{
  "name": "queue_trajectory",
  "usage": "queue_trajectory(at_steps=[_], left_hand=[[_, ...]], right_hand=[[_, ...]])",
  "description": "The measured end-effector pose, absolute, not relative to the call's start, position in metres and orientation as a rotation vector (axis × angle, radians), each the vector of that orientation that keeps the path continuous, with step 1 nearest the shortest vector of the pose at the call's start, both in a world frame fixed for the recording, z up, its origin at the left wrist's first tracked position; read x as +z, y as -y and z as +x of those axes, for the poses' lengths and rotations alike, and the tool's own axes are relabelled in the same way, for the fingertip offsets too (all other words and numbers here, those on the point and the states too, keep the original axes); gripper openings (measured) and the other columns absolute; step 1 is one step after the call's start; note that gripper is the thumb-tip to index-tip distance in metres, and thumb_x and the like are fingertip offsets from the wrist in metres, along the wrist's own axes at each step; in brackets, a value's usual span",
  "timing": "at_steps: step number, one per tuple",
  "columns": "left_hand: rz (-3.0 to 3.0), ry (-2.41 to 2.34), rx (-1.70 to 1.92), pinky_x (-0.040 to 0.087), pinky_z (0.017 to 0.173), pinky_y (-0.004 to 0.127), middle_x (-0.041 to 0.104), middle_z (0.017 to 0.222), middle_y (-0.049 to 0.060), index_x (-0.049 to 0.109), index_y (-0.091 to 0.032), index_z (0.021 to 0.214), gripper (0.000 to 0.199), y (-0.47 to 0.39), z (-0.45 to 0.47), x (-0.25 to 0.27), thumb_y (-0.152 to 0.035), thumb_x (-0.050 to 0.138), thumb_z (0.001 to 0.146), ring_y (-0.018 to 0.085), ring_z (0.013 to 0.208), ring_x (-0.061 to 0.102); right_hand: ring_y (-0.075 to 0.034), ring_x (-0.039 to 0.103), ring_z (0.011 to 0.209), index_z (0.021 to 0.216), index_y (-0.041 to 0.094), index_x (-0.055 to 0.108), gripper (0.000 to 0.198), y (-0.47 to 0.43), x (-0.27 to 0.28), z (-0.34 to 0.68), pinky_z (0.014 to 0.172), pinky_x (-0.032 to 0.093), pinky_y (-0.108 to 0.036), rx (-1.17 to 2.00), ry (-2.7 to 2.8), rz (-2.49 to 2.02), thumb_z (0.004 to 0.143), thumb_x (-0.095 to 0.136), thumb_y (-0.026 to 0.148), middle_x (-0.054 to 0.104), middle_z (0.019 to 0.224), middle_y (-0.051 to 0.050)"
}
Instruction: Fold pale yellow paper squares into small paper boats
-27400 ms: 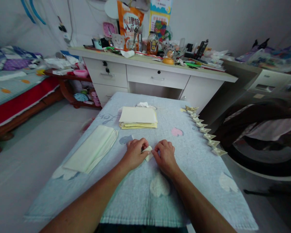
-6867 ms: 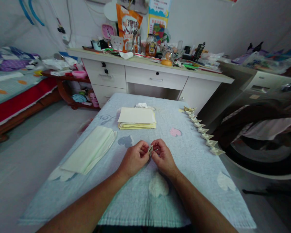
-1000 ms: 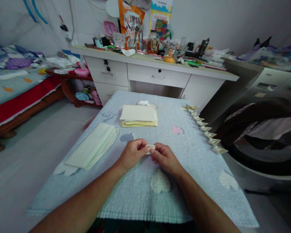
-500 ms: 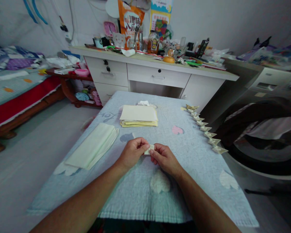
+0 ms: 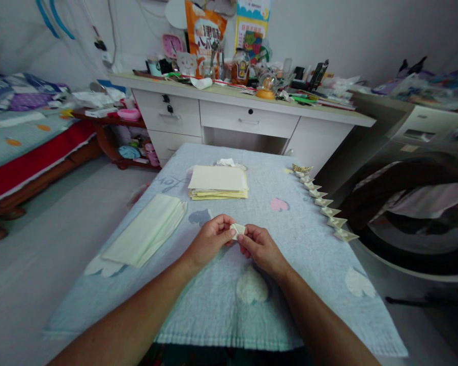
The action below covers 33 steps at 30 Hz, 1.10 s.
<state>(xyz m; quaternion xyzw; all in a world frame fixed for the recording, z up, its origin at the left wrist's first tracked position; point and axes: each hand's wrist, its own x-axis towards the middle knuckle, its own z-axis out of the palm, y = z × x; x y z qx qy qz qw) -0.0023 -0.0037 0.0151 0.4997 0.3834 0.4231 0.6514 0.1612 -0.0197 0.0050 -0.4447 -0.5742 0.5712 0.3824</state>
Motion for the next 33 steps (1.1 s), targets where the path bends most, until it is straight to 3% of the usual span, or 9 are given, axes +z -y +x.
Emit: queue_trajectory(at_steps=[5,9,12,16,22,33], left_hand=[[1.119,-0.94,1.032,0.041,0.055,0.021,0.056,0.065,-0.006,0.044,-0.02,0.086,0.029,0.003,-0.001,0.013,-0.029,0.068,0.071,0.009,0.056,0.053],[1.227,-1.0,1.002,0.039,0.054,0.02,0.054,0.063,-0.006,0.048,-0.019,0.082,0.019,0.0,-0.003,0.009,-0.027,0.064,0.074,0.009,0.055,0.051],[1.424,-1.05,0.979,0.041,0.059,0.021,0.055,0.068,-0.004,0.052,-0.019,0.082,0.01,0.0,-0.004,0.006,-0.025,0.059,0.079,0.011,0.063,0.053],[1.674,-1.132,0.93,0.042,0.066,0.024,0.06,0.074,-0.002,0.056,-0.021,0.087,0.006,0.004,-0.004,0.007,-0.024,0.055,0.083,0.014,0.071,0.058],[1.905,-1.225,0.815,0.038,0.065,0.026,0.059,0.072,-0.002,0.055,-0.023,0.088,0.007,0.006,-0.005,0.005,-0.02,0.052,0.083,0.017,0.072,0.058],[2.304,-1.251,0.729,0.041,0.079,0.032,0.06,0.085,0.004,0.061,-0.02,0.08,0.009,0.003,-0.008,0.005,-0.016,0.053,0.083,0.02,0.086,0.055]], right_hand=[[-0.008,0.045,0.047,0.071,0.018,0.05,0.029,0.019,0.007,0.162,0.046,0.034,-0.02,1.447,1.508,-1.16,0.084,0.058,0.043,0.054,0.058,0.003],[-0.011,0.05,0.064,0.09,0.019,0.055,0.009,0.018,0.009,0.167,0.057,0.039,-0.023,1.109,1.6,-1.183,0.084,0.055,0.026,0.056,0.076,0.001],[-0.015,0.052,0.079,0.099,0.02,0.055,0.022,0.016,0.012,0.171,0.068,0.042,-0.025,0.822,1.758,-1.203,0.079,0.052,0.012,0.056,0.092,-0.003],[-0.018,0.051,0.089,0.095,0.02,0.056,0.029,0.015,0.012,0.172,0.079,0.041,-0.03,0.668,1.971,-1.184,0.072,0.048,0.003,0.055,0.092,-0.004],[-0.019,0.051,0.089,0.094,0.02,0.056,0.031,0.014,0.005,0.172,0.081,0.041,-0.031,0.615,2.093,-1.199,0.07,0.05,0.001,0.056,0.091,-0.004],[-0.02,0.049,0.091,0.089,0.018,0.062,0.019,0.01,-0.001,0.172,0.083,0.039,-0.032,0.529,2.163,-1.301,0.076,0.059,0.004,0.058,0.093,-0.005]])
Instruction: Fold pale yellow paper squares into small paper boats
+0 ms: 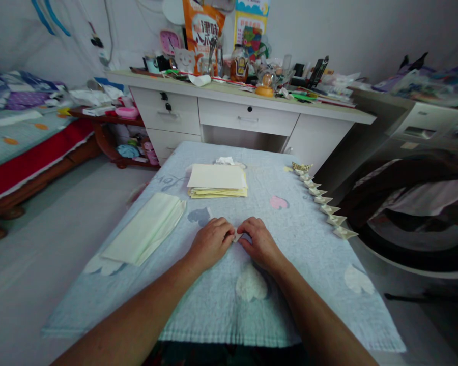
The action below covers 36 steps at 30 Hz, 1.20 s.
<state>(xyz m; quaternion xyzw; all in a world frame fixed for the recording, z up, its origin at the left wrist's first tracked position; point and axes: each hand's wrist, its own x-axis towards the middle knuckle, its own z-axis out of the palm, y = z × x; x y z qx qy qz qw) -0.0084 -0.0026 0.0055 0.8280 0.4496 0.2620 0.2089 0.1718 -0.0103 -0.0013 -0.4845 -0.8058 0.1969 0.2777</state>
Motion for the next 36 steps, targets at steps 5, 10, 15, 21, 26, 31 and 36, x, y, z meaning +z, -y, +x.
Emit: queue_trajectory(at_steps=[5,10,15,21,26,31,36], left_hand=[[2.348,-1.19,0.66,0.042,0.082,0.033,0.063,0.091,0.004,0.064,-0.02,0.087,0.015,0.0016,-0.0152,0.0074,-0.012,0.061,0.076,0.022,0.091,0.056],[2.384,-1.166,0.631,0.043,0.083,0.033,0.066,0.093,0.004,0.069,-0.02,0.09,0.01,-0.0021,-0.0176,0.0049,-0.017,0.065,0.081,0.021,0.092,0.058],[2.485,-1.15,0.632,0.044,0.082,0.032,0.068,0.088,0.004,0.072,-0.019,0.087,0.009,-0.0033,-0.0169,0.0042,-0.019,0.063,0.084,0.019,0.087,0.057],[2.572,-1.135,0.6,0.045,0.079,0.031,0.068,0.084,0.003,0.072,-0.018,0.084,0.012,-0.003,-0.018,0.0064,-0.02,0.06,0.087,0.018,0.084,0.057],[2.583,-1.121,0.591,0.045,0.077,0.03,0.068,0.083,0.003,0.071,-0.017,0.081,0.014,-0.0039,-0.018,0.0066,-0.02,0.059,0.088,0.017,0.082,0.058],[2.563,-1.124,0.586,0.045,0.078,0.03,0.067,0.084,0.004,0.071,-0.017,0.083,0.012,-0.0046,-0.0177,0.0071,-0.019,0.059,0.087,0.018,0.083,0.058],[2.541,-1.129,0.6,0.045,0.077,0.03,0.067,0.085,0.004,0.071,-0.018,0.083,0.011,-0.0041,-0.0187,0.0066,-0.019,0.061,0.086,0.018,0.083,0.058]], right_hand=[[-0.02,0.048,0.091,0.092,0.017,0.065,0.021,0.0107,-0.0014,0.1729,0.082,0.04,-0.033,0.515,2.18,-1.32,0.075,0.062,0.005,0.058,0.093,-0.006],[-0.019,0.049,0.09,0.091,0.017,0.067,0.019,0.011,-0.0008,0.1735,0.083,0.041,-0.033,0.496,2.203,-1.32,0.076,0.063,0.005,0.059,0.092,-0.006],[-0.02,0.049,0.089,0.094,0.017,0.067,0.017,0.0117,0.0001,0.174,0.081,0.04,-0.032,0.449,2.254,-1.296,0.078,0.067,0.012,0.06,0.091,-0.005],[-0.02,0.049,0.09,0.095,0.018,0.067,0.015,0.0119,0.0009,0.1734,0.082,0.04,-0.033,0.423,2.269,-1.293,0.08,0.069,0.017,0.06,0.094,-0.005],[-0.02,0.049,0.089,0.096,0.018,0.067,0.016,0.0123,0.0008,0.1722,0.082,0.04,-0.033,0.414,2.275,-1.268,0.079,0.069,0.016,0.06,0.092,-0.005],[-0.019,0.049,0.088,0.095,0.018,0.067,0.016,0.0121,0.0007,0.1703,0.081,0.04,-0.032,0.41,2.27,-1.282,0.08,0.067,0.014,0.06,0.091,-0.005],[-0.02,0.049,0.089,0.093,0.017,0.065,0.015,0.0138,-0.0007,0.1682,0.081,0.041,-0.032,0.408,2.228,-1.321,0.079,0.067,0.014,0.059,0.091,-0.005]])
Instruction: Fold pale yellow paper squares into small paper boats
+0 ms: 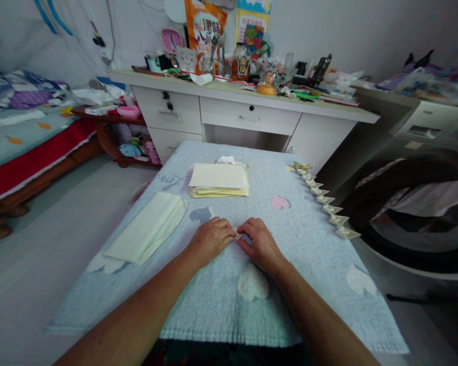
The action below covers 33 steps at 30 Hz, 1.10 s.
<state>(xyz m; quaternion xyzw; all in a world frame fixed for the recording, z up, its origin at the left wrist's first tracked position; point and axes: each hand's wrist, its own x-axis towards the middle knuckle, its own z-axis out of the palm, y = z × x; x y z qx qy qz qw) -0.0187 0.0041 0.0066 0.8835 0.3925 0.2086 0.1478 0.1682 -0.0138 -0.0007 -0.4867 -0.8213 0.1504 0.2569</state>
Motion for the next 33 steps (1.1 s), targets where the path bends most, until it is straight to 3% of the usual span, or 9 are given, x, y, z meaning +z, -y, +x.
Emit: queue_trajectory(at_steps=[11,23,33], left_hand=[[2.47,-1.164,0.629,0.046,0.082,0.031,0.067,0.088,0.003,0.07,-0.019,0.088,0.008,-0.0041,-0.0197,0.0005,-0.016,0.064,0.083,0.018,0.089,0.059],[2.457,-1.127,0.673,0.045,0.077,0.028,0.064,0.084,0.003,0.07,-0.02,0.082,0.012,-0.0058,-0.0196,-0.0012,-0.016,0.059,0.086,0.017,0.085,0.058],[2.395,-1.193,0.66,0.045,0.079,0.029,0.062,0.084,0.003,0.068,-0.019,0.082,0.013,-0.0049,-0.0164,0.0017,-0.017,0.056,0.087,0.017,0.086,0.058]], right_hand=[[-0.019,0.05,0.086,0.089,0.019,0.07,0.008,0.0134,-0.0016,0.1703,0.079,0.042,-0.032,0.395,2.257,-1.273,0.082,0.067,0.018,0.061,0.088,-0.005],[-0.017,0.052,0.085,0.09,0.019,0.068,0.007,0.0135,0.0006,0.1674,0.079,0.039,-0.03,0.415,2.275,-1.303,0.084,0.063,0.018,0.059,0.088,-0.004],[-0.017,0.051,0.084,0.09,0.019,0.068,0.015,0.0085,0.0021,0.1633,0.078,0.037,-0.029,0.386,2.34,-1.368,0.092,0.053,0.021,0.059,0.086,-0.004]])
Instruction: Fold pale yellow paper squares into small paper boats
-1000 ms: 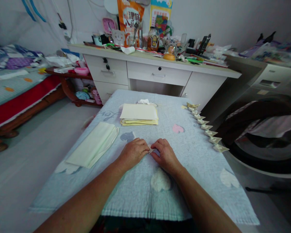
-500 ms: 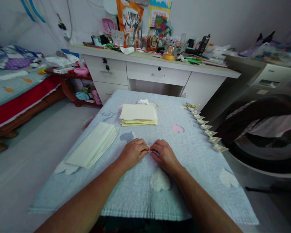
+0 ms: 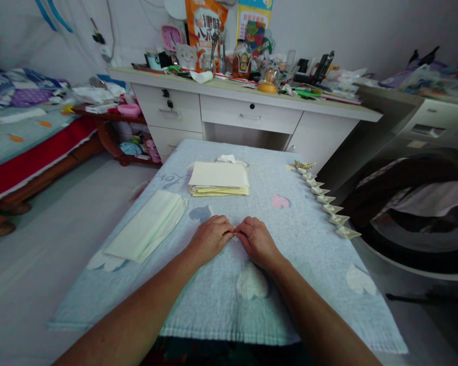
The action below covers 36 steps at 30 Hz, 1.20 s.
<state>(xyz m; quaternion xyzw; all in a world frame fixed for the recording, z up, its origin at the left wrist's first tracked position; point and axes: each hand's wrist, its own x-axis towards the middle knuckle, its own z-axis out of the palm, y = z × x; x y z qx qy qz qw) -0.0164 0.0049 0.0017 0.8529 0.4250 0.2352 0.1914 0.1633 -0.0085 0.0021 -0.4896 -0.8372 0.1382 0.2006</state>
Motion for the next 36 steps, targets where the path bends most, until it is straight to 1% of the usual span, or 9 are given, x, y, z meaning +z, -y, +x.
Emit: queue_trajectory(at_steps=[8,15,21,25,30,36], left_hand=[[2.261,-1.307,0.677,0.045,0.077,0.029,0.059,0.083,0.003,0.066,-0.018,0.075,0.009,-0.0058,-0.0224,0.0054,-0.011,0.061,0.078,0.017,0.084,0.057],[2.215,-1.302,0.68,0.046,0.078,0.029,0.059,0.084,0.002,0.066,-0.019,0.078,0.014,-0.0051,-0.0231,0.0087,-0.008,0.061,0.073,0.017,0.085,0.058],[2.258,-1.304,0.678,0.045,0.076,0.028,0.058,0.082,0.002,0.066,-0.019,0.077,0.001,-0.0046,-0.0227,0.0068,-0.018,0.065,0.077,0.017,0.083,0.057],[2.307,-1.298,0.677,0.044,0.075,0.027,0.058,0.081,0.002,0.067,-0.019,0.076,0.006,-0.0038,-0.0216,0.006,-0.016,0.063,0.08,0.016,0.082,0.057],[2.36,-1.29,0.662,0.044,0.076,0.028,0.059,0.082,0.003,0.067,-0.019,0.077,0.006,-0.0021,-0.0207,0.0074,-0.016,0.063,0.081,0.017,0.083,0.056],[2.416,-1.249,0.636,0.043,0.076,0.029,0.059,0.081,0.003,0.066,-0.019,0.077,0.012,-0.0031,-0.0201,0.0073,-0.016,0.057,0.085,0.018,0.084,0.056]], right_hand=[[-0.017,0.052,0.084,0.087,0.018,0.066,0.012,0.0031,0.0043,0.1601,0.076,0.035,-0.029,0.375,2.393,-1.483,0.091,0.054,0.019,0.059,0.087,-0.005],[-0.017,0.051,0.083,0.085,0.018,0.064,0.009,0.0055,0.0062,0.1611,0.075,0.035,-0.028,0.413,2.362,-1.456,0.089,0.056,0.017,0.059,0.086,-0.004],[-0.017,0.05,0.083,0.084,0.018,0.063,0.007,0.008,0.0062,0.1643,0.076,0.035,-0.028,0.451,2.329,-1.383,0.087,0.057,0.017,0.057,0.085,-0.004],[-0.017,0.05,0.083,0.084,0.018,0.064,0.007,0.0071,0.0034,0.1652,0.076,0.035,-0.029,0.464,2.328,-1.361,0.087,0.057,0.017,0.057,0.084,-0.003],[-0.017,0.05,0.083,0.085,0.018,0.064,0.006,0.0067,0.0018,0.1657,0.076,0.035,-0.029,0.463,2.331,-1.341,0.087,0.058,0.018,0.057,0.084,-0.003],[-0.017,0.051,0.083,0.085,0.019,0.065,0.006,0.0066,0.0022,0.1654,0.077,0.035,-0.029,0.455,2.33,-1.356,0.086,0.059,0.019,0.057,0.084,-0.003]])
